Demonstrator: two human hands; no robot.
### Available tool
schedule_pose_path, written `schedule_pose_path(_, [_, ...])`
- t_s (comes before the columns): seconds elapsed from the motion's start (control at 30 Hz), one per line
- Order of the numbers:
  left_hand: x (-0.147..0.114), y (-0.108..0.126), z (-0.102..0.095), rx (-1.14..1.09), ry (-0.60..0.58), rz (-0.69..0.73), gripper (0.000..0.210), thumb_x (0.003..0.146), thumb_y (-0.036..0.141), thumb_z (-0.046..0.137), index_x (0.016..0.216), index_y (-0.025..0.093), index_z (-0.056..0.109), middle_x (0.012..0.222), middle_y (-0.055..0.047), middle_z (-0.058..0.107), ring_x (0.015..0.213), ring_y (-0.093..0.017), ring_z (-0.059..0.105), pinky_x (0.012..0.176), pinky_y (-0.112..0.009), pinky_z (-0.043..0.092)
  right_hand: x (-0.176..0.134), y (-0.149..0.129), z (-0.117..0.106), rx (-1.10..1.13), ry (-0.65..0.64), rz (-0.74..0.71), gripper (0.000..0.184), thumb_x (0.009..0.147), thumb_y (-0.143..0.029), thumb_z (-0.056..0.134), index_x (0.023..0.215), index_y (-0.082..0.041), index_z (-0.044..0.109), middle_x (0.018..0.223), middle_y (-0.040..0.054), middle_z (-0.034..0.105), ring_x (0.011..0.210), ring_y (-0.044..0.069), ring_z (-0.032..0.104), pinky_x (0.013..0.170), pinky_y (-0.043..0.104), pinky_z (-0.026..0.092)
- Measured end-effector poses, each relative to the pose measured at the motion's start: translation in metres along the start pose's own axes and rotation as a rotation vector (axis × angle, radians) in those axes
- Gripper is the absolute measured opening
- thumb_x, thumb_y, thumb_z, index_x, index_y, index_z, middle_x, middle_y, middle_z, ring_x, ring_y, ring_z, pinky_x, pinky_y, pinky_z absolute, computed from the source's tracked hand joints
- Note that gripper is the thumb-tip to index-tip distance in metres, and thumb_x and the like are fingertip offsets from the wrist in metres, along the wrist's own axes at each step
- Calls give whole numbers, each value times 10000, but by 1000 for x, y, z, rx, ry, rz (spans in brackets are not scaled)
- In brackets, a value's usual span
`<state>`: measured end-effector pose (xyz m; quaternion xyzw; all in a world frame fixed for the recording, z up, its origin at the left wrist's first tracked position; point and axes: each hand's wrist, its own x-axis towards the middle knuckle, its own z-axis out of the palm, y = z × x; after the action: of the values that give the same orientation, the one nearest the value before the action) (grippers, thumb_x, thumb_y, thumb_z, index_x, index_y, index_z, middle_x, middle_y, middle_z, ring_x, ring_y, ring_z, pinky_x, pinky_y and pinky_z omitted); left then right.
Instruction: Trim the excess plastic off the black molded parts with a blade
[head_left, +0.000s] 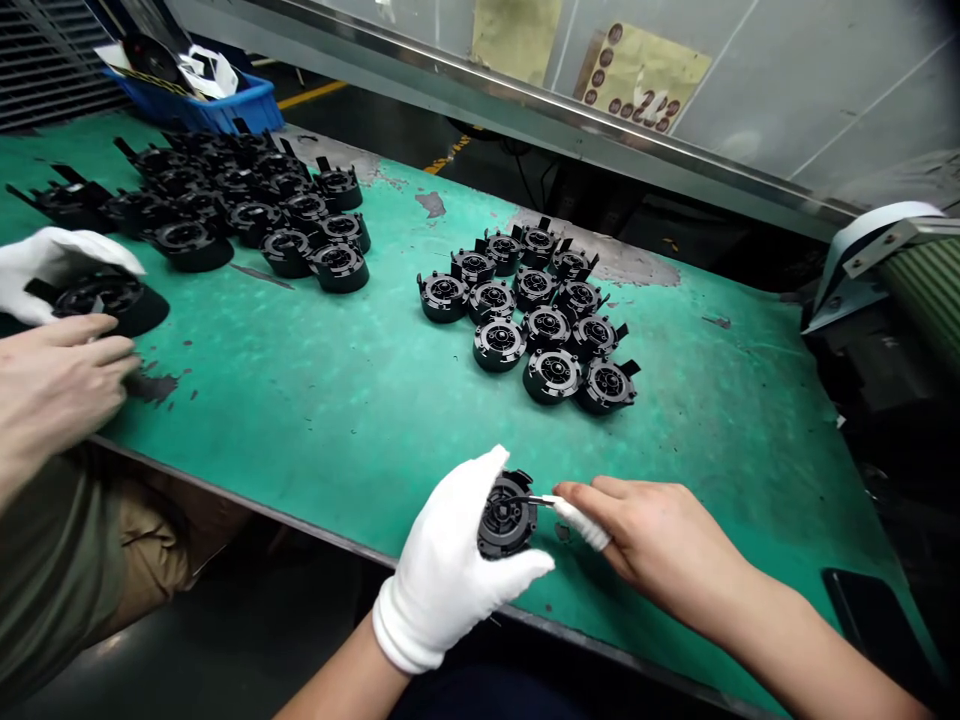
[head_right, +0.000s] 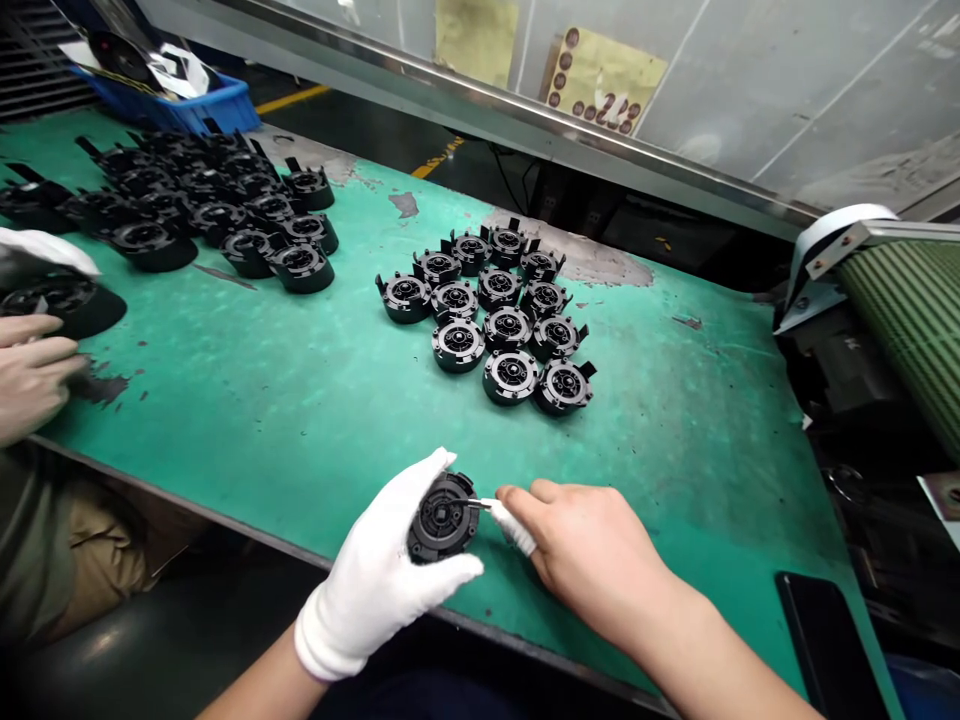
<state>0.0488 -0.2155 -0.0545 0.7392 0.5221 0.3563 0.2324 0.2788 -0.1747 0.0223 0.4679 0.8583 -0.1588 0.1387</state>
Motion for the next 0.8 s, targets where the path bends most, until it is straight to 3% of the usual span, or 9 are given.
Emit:
schedule_pose_path(0.27, [0, 0, 0, 16, -25, -10, 892, 774, 532, 779, 1491, 191, 371, 1448, -154, 535, 1339, -313, 534, 1128, -474, 475, 8, 4, -3, -23, 18, -55, 417, 935, -125, 481, 1285, -311, 611, 911, 18, 726, 795, 227, 706, 580, 295, 389])
schedule_pose_path(0.6, [1, 1, -1, 8, -14, 0, 897, 768, 518, 791, 1492, 204, 365, 1451, -153, 533, 1344, -313, 530, 1133, -478, 471, -9, -4, -1, 255, -69, -68, 256, 963, -182, 481, 1057, -295, 690, 818, 14, 765, 733, 204, 724, 618, 246, 451])
schedule_pose_path(0.8, [0, 0, 1, 7, -7, 6, 887, 770, 525, 788, 1485, 198, 378, 1454, -154, 533, 1343, -316, 531, 1135, -484, 469, -24, -8, 21, 342, 43, -22, 403, 936, -164, 469, 1274, -315, 627, 1058, 38, 776, 885, 217, 737, 732, 263, 530])
